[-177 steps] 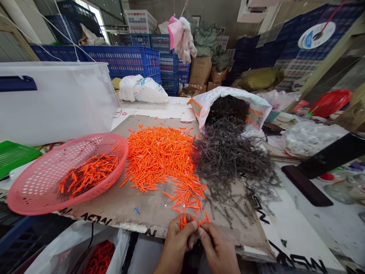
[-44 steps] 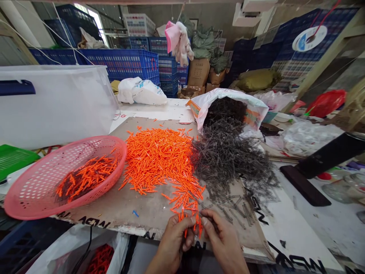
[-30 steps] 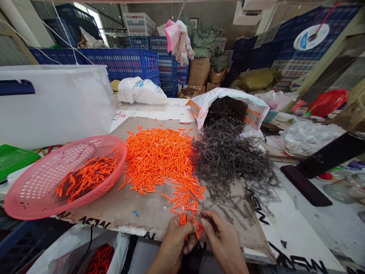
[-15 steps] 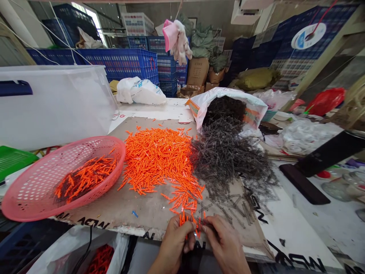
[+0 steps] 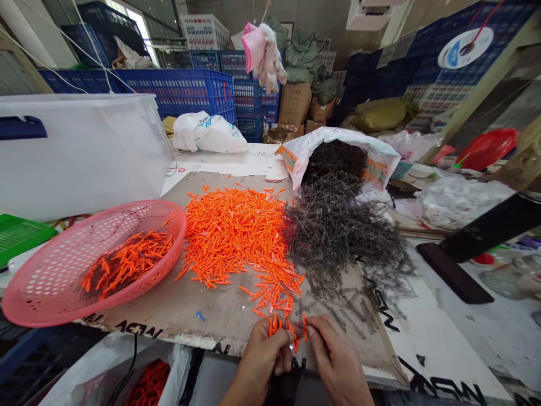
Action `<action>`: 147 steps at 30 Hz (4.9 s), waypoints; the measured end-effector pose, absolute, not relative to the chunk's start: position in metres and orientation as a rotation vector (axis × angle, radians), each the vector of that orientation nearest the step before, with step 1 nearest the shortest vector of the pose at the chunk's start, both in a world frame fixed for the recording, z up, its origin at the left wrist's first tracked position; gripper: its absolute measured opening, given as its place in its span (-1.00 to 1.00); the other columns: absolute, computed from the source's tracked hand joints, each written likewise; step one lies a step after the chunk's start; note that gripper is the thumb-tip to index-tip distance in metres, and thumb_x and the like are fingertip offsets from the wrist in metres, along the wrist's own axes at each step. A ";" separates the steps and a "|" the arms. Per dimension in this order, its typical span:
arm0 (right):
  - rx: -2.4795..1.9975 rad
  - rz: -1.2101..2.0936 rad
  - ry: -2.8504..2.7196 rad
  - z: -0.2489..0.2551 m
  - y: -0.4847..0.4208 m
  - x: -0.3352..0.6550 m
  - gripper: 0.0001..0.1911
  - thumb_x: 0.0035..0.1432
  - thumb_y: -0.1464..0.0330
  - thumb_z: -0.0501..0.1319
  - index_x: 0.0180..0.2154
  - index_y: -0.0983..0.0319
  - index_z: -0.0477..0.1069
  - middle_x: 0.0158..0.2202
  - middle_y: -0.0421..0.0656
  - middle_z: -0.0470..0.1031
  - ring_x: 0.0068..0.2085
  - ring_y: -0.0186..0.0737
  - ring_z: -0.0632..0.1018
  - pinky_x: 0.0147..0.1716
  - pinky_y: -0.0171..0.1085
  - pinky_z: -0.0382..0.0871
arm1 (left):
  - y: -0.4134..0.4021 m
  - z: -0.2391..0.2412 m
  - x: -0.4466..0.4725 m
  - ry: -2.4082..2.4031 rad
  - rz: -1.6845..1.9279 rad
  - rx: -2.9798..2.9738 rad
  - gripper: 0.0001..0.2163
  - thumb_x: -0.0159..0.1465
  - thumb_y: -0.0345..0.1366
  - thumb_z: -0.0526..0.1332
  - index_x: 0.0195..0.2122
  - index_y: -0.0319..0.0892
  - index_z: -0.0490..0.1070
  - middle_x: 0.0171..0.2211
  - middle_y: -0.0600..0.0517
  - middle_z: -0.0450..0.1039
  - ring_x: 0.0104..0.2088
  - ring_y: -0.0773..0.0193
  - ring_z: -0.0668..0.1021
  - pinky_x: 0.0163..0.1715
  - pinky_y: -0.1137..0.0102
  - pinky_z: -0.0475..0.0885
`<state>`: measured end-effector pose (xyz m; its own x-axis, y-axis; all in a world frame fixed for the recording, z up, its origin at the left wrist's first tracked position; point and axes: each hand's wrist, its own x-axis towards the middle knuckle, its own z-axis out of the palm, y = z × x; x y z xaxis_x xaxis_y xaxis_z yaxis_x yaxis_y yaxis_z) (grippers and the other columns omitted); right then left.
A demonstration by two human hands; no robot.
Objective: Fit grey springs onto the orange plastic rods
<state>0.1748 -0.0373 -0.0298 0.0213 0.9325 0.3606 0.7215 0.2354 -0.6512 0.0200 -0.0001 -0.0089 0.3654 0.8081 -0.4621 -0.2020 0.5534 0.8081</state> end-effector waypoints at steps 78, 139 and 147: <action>-1.575 0.140 -1.500 -0.019 -0.036 0.182 -0.82 0.32 0.31 0.09 -0.16 0.17 0.44 -0.24 -0.14 0.58 -0.23 -0.23 0.60 -0.29 -0.33 0.47 | -0.001 -0.013 0.021 0.991 0.743 0.777 -0.91 0.08 -0.29 0.19 -0.51 -0.18 0.32 -0.83 0.16 0.28 -0.81 0.49 0.17 -0.77 0.54 -0.06; -1.599 0.406 -1.494 -0.038 -0.036 0.171 -0.71 0.31 0.21 0.07 -0.23 0.20 0.51 -0.27 -0.09 0.60 -0.24 -0.16 0.61 -0.26 -0.28 0.50 | 0.000 -0.018 0.024 1.046 0.669 0.786 -0.83 0.03 -0.18 0.23 -0.47 -0.15 0.32 -0.86 0.18 0.28 -0.83 0.48 0.11 -0.78 0.51 -0.09; -1.618 0.458 -1.466 -0.039 -0.040 0.174 -0.71 0.33 0.21 0.04 -0.21 0.19 0.49 -0.30 -0.11 0.58 -0.26 -0.16 0.60 -0.26 -0.28 0.48 | 0.000 -0.016 0.024 1.056 0.671 0.808 -0.82 0.02 -0.17 0.24 -0.50 -0.14 0.32 -0.86 0.18 0.27 -0.83 0.47 0.11 -0.77 0.51 -0.08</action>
<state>0.1735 -0.0403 -0.0394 0.2352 0.9310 0.2791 0.6068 0.0837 -0.7905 0.0244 0.0004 -0.0160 0.3518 0.8025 -0.4820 -0.0960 0.5431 0.8342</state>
